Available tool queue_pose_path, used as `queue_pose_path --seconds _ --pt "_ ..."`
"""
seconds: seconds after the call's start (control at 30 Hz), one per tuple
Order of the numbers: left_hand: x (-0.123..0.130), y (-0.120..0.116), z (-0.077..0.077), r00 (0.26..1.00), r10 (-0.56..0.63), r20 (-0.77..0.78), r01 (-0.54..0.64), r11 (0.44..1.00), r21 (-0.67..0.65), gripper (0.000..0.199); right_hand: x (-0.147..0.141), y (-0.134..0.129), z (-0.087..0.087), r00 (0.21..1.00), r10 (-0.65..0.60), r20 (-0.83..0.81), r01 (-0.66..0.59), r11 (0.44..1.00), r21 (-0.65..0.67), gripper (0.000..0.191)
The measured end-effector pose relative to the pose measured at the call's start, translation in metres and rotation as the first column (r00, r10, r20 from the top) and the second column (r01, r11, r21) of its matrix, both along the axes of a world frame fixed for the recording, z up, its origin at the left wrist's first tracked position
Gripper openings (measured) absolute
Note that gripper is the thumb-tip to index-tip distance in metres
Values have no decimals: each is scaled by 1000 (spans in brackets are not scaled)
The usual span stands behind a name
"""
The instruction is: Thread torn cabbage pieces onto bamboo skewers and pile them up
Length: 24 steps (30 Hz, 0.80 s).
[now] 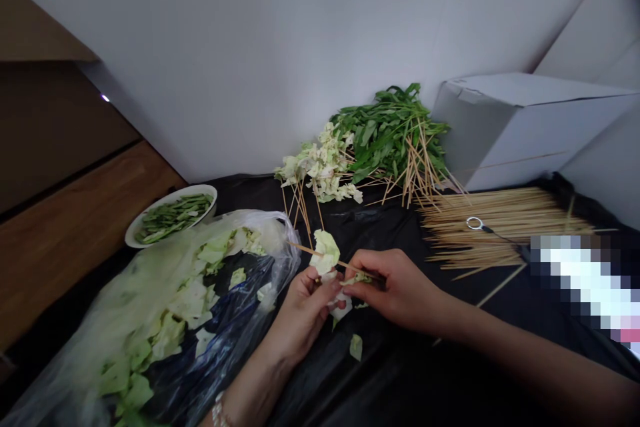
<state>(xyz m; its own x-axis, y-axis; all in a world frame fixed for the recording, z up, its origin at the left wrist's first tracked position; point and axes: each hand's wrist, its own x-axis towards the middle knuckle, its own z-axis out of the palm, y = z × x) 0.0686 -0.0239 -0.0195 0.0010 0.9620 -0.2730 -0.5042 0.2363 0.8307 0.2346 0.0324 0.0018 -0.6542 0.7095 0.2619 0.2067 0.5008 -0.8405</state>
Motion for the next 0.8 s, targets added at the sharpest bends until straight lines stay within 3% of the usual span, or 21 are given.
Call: queue_pose_path --seconds 0.13,0.37,0.53,0.6,0.67,0.8 --pt "0 2 2 989 13 148 -4 998 -60 27 0 1 2 998 20 -57 -15 997 76 7" --pt "-2 -2 3 970 56 235 -26 991 -130 35 -2 0 17 999 43 -32 -43 999 -16 3" --pt "-5 -3 -2 965 42 258 -10 992 -123 35 -1 -3 19 996 93 0 -92 983 160 10" --pt "-7 -2 -7 964 48 262 -15 992 -127 32 0 -5 14 994 104 37 -110 944 312 14" --pt "-8 0 -13 963 58 264 -19 989 -147 28 0 -7 10 989 115 95 -146 870 472 18" --pt "-7 0 -18 975 60 214 -13 976 -217 21 0 -13 9 979 86 186 -198 631 750 24"
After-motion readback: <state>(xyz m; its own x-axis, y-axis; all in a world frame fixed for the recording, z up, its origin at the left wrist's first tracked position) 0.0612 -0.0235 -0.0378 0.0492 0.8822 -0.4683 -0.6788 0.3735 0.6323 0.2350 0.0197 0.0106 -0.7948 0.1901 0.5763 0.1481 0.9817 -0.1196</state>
